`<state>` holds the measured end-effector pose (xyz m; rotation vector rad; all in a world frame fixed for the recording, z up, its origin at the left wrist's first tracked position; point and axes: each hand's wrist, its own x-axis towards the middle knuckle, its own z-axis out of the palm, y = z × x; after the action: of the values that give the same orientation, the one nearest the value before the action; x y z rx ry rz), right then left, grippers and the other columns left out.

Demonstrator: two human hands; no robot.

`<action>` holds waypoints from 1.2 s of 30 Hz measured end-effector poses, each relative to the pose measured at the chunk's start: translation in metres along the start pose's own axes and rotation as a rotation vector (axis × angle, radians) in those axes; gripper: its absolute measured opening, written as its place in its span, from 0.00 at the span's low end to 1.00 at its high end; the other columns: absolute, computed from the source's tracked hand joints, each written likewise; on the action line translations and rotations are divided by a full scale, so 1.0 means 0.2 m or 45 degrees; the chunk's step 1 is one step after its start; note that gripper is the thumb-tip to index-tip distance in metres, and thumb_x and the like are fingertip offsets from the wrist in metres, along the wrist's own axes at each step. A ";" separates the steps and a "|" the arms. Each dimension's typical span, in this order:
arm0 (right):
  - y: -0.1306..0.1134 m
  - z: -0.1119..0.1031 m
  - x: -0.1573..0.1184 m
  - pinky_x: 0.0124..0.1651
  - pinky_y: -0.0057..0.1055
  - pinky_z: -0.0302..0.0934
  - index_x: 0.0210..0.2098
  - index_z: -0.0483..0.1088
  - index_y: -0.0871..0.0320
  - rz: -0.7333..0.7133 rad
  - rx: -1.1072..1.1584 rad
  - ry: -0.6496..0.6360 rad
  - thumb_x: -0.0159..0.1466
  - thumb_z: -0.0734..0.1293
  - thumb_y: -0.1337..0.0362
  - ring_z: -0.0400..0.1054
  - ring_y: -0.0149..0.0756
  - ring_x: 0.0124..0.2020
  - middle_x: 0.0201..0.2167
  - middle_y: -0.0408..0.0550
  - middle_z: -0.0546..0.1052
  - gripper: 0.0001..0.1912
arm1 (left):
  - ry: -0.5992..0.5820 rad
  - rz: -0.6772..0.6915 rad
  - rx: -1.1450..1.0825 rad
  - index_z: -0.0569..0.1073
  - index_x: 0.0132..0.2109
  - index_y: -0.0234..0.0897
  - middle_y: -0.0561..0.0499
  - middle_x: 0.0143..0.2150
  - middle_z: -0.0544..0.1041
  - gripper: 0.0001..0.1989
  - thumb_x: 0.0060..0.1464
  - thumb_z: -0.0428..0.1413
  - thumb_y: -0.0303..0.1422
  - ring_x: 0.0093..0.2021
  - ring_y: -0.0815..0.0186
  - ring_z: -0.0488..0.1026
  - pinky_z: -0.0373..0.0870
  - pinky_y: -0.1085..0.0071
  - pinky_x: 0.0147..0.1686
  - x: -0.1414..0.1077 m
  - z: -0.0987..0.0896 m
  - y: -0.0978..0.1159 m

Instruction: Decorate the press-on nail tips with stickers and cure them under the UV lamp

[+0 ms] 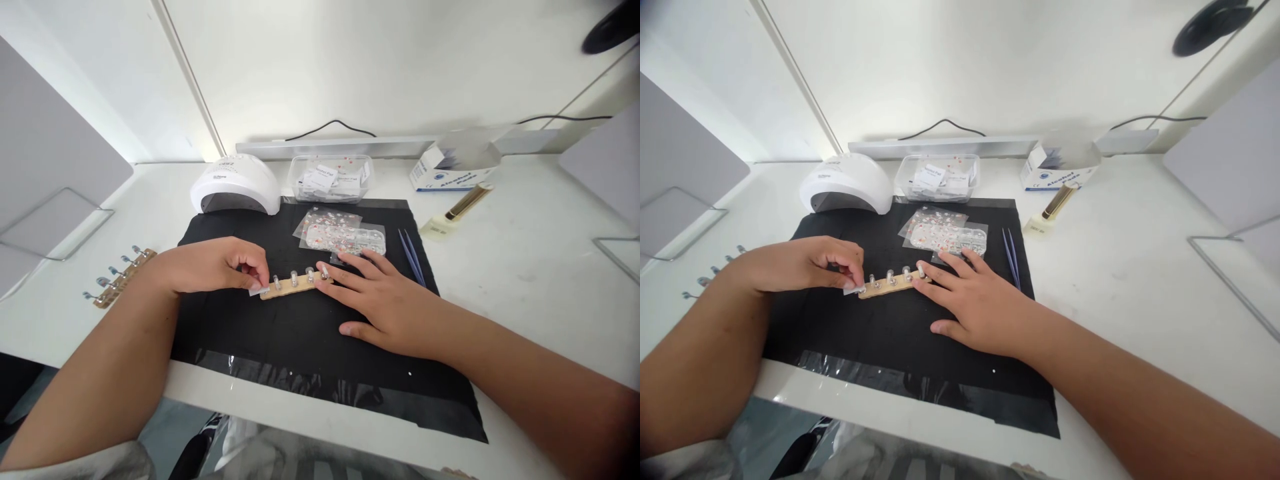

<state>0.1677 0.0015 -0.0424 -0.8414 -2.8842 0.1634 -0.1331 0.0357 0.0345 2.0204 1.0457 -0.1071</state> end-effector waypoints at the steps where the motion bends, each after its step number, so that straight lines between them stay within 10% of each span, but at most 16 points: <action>1: 0.00 0.00 0.00 0.64 0.64 0.46 0.67 0.55 0.53 -0.002 0.000 -0.003 0.66 0.61 0.52 0.48 0.60 0.69 0.69 0.52 0.58 0.32 | 0.010 0.001 0.012 0.79 0.38 0.39 0.53 0.36 0.76 0.06 0.57 0.56 0.32 0.35 0.69 0.72 0.66 0.76 0.35 0.00 0.00 -0.01; 36: 0.00 -0.01 0.00 0.64 0.65 0.47 0.67 0.56 0.55 0.000 -0.022 -0.034 0.67 0.61 0.52 0.47 0.61 0.69 0.69 0.51 0.57 0.32 | 0.096 -0.078 0.020 0.78 0.38 0.39 0.54 0.37 0.77 0.05 0.56 0.57 0.32 0.36 0.69 0.73 0.66 0.75 0.35 -0.02 -0.03 -0.02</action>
<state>0.1678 0.0015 -0.0413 -0.8483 -2.9144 0.1515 -0.1399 0.0386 0.0362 2.0206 1.1581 -0.0721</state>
